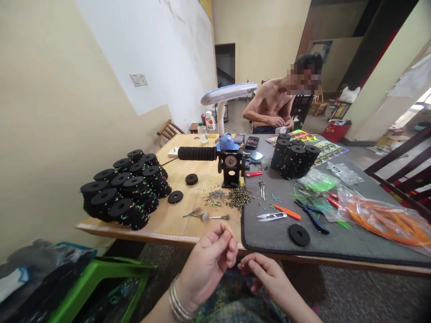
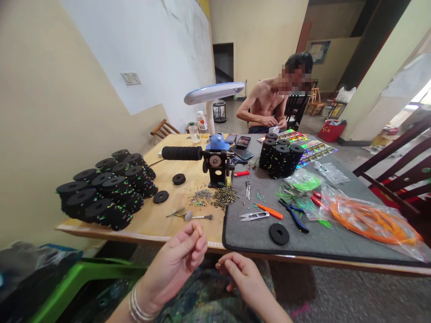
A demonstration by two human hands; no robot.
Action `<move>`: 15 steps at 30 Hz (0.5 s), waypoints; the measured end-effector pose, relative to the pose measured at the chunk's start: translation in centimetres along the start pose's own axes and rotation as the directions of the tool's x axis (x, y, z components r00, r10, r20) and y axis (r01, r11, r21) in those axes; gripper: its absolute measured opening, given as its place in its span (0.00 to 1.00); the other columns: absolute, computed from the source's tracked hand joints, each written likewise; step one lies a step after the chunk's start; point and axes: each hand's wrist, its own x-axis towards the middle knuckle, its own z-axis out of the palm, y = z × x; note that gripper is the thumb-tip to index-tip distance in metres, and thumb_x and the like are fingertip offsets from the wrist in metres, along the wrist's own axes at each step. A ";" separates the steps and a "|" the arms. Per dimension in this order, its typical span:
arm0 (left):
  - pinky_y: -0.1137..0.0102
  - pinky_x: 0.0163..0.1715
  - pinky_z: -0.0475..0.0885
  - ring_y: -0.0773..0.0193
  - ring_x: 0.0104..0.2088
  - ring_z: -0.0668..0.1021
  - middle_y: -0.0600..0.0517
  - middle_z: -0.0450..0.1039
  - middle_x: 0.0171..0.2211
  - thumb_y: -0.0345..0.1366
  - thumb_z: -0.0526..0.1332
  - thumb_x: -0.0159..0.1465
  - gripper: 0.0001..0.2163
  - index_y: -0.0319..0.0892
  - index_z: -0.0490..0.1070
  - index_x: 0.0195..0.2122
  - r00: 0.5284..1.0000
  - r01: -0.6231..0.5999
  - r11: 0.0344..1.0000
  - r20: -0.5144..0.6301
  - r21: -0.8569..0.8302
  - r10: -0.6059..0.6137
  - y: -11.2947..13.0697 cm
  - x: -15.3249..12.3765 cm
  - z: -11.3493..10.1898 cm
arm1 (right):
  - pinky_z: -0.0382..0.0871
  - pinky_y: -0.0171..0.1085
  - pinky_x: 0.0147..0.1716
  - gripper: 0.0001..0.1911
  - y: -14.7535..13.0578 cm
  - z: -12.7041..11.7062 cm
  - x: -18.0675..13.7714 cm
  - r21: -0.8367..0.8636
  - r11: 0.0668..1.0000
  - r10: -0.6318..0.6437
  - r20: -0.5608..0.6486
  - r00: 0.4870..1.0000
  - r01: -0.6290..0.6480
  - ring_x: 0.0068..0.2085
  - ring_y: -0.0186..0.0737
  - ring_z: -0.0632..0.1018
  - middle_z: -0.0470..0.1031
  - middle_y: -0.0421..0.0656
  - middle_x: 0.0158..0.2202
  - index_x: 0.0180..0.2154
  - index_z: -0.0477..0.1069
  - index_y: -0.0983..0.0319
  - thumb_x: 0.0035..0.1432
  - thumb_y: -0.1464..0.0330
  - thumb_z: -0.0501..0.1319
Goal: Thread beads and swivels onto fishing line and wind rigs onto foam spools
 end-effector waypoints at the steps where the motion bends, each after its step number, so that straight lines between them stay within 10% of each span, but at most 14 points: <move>1: 0.79 0.21 0.59 0.75 0.20 0.66 0.56 0.66 0.22 0.35 0.66 0.58 0.09 0.40 0.65 0.29 1.000 0.020 0.999 0.013 0.028 -0.020 -0.3 0.0 0.3 | 0.70 0.31 0.21 0.24 0.0 -0.1 0.0 -0.011 1.000 -0.010 -0.007 1.000 0.010 0.37 0.44 0.76 0.78 0.47 0.34 0.36 0.75 0.63 0.51 0.49 0.61; 7: 0.76 0.21 0.61 0.73 0.19 0.67 0.55 0.68 0.22 0.41 0.65 0.58 0.11 0.40 0.66 0.29 0.994 0.064 0.951 0.062 0.303 -0.087 -2.2 -0.2 0.6 | 0.73 0.38 0.31 0.23 -1.9 0.0 -1.3 0.046 0.992 -0.114 -0.076 0.991 0.118 0.36 0.44 0.77 0.76 0.47 0.38 0.45 0.73 0.61 0.55 0.52 0.61; 15: 0.74 0.26 0.65 0.68 0.23 0.70 0.55 0.66 0.22 0.41 0.55 0.65 0.10 0.41 0.66 0.30 0.978 -0.202 0.641 0.114 0.741 0.177 -3.5 -0.6 -2.1 | 0.67 0.30 0.22 0.18 -3.5 1.8 -1.6 0.030 0.989 -0.144 0.075 0.987 0.143 0.23 0.33 0.71 0.72 0.39 0.25 0.38 0.70 0.62 0.59 0.54 0.57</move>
